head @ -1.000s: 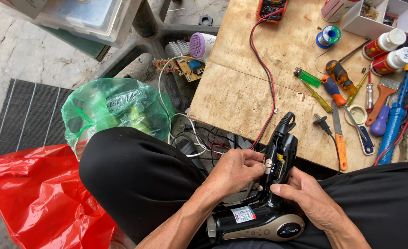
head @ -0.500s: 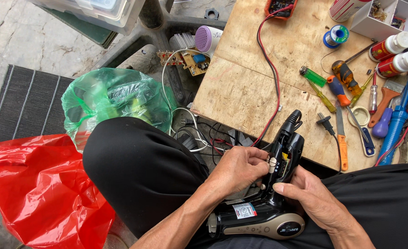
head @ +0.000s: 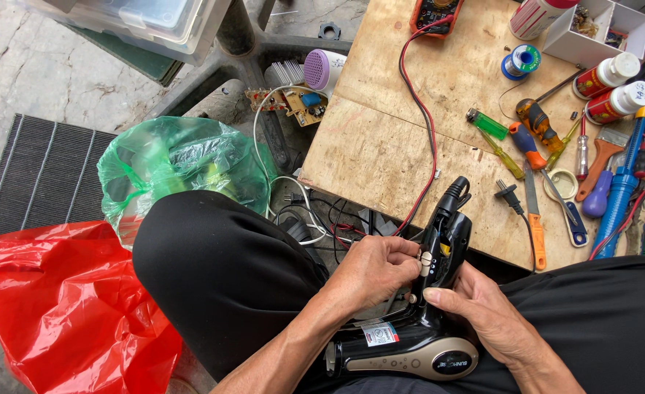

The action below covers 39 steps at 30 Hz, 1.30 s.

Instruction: The person repairs a disassembled black hair dryer by connecting internal wires and reassembling the casing. They use a multimeter to test the electrical connections and then snap the outer shell back onto the device.

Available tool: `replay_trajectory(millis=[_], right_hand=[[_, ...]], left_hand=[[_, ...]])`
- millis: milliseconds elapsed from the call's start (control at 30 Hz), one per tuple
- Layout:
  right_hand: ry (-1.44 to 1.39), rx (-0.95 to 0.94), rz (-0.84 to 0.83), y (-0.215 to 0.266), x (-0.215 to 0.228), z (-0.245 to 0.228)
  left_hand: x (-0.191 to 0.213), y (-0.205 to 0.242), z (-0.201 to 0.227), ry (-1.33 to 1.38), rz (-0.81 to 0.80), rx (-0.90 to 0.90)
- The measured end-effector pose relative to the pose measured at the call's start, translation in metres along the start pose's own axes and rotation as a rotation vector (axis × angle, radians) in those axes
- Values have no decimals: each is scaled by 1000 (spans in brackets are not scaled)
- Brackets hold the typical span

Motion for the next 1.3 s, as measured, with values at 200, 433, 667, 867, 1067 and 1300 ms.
replay_trajectory(millis=[200, 433, 667, 867, 1067, 1300], right_hand=[[-23, -17, 14, 4, -10, -8], [-19, -101, 0, 11, -16, -18], [-188, -115, 107, 13, -16, -22], [341, 46, 183, 25, -32, -53], [261, 96, 166, 14, -25, -43], [268, 27, 185, 17, -29, -55]], left_hand=[[3, 5, 5, 24, -44, -23], [2, 7, 5, 103, -53, 12], [-2, 5, 8, 186, -82, -2], [-3, 2, 5, 186, -78, 3], [4, 13, 26, 15, -57, 23], [-2, 4, 24, -80, 15, 109]])
Point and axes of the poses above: each hand's wrist, its own y-axis away from the middle knuckle, its own x-axis out of the back of the hand, z = x × y, the point moved 2 cm from there along -y, towards the middle knuckle, and after that the axes turned 6 degrees about -y, right-handed, at the moved point
